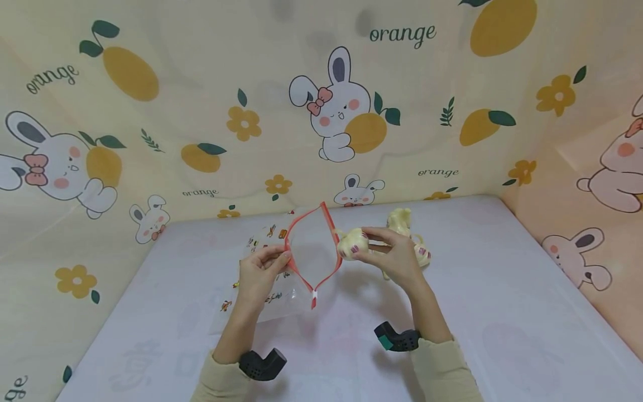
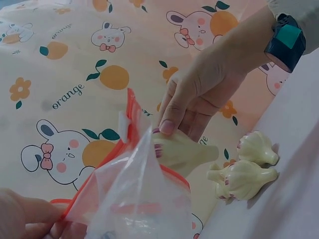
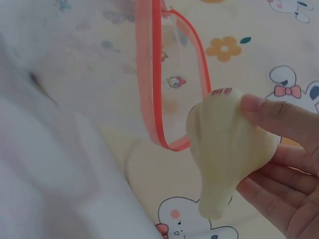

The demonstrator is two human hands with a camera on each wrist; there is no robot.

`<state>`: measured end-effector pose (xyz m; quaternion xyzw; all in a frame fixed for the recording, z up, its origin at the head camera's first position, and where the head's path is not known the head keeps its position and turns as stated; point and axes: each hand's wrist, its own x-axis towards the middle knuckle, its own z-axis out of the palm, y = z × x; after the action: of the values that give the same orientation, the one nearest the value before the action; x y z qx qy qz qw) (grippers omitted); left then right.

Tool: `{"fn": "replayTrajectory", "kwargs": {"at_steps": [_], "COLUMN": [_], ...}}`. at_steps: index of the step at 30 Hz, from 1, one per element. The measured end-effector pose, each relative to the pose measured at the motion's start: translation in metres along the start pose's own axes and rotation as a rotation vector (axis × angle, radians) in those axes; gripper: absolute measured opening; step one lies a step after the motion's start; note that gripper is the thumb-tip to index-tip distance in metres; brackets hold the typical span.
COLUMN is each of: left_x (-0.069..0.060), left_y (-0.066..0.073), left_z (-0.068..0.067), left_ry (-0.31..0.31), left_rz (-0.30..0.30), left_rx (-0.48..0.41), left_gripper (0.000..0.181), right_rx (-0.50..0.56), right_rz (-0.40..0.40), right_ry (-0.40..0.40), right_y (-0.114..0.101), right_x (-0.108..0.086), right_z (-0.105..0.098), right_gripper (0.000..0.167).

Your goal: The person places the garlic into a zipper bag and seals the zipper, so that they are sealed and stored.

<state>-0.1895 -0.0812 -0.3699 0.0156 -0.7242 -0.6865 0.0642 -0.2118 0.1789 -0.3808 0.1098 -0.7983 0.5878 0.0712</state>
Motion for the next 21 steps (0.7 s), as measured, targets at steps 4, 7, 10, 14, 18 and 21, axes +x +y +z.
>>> {"fn": "replayTrajectory", "kwargs": {"at_steps": [4, 7, 10, 14, 18, 21], "left_x": [0.000, 0.000, -0.001, 0.000, 0.000, 0.000], "left_y": [0.000, 0.001, 0.001, 0.000, -0.001, -0.001], "left_z": [0.001, 0.001, 0.001, 0.001, 0.002, 0.002], "left_ry": [-0.001, 0.000, -0.001, -0.003, -0.004, -0.002], "left_rz": [-0.010, -0.016, -0.016, -0.016, -0.018, -0.016], "left_rx": [0.001, -0.001, -0.001, 0.008, 0.017, 0.021], "left_gripper": [0.022, 0.022, 0.021, 0.021, 0.021, 0.021], "right_rx": [0.009, 0.007, 0.006, 0.011, -0.010, -0.030], "right_rz": [0.001, -0.009, -0.014, -0.012, -0.024, -0.038], "right_ry": [-0.001, 0.001, 0.011, 0.013, 0.004, -0.001], "right_y": [-0.002, -0.004, -0.005, -0.005, -0.004, -0.004], "right_x": [-0.001, -0.001, -0.001, -0.001, 0.000, 0.000], "right_z": [0.003, 0.004, 0.005, 0.009, 0.013, 0.014], "right_gripper": [0.052, 0.052, 0.052, 0.052, 0.052, 0.053]}}
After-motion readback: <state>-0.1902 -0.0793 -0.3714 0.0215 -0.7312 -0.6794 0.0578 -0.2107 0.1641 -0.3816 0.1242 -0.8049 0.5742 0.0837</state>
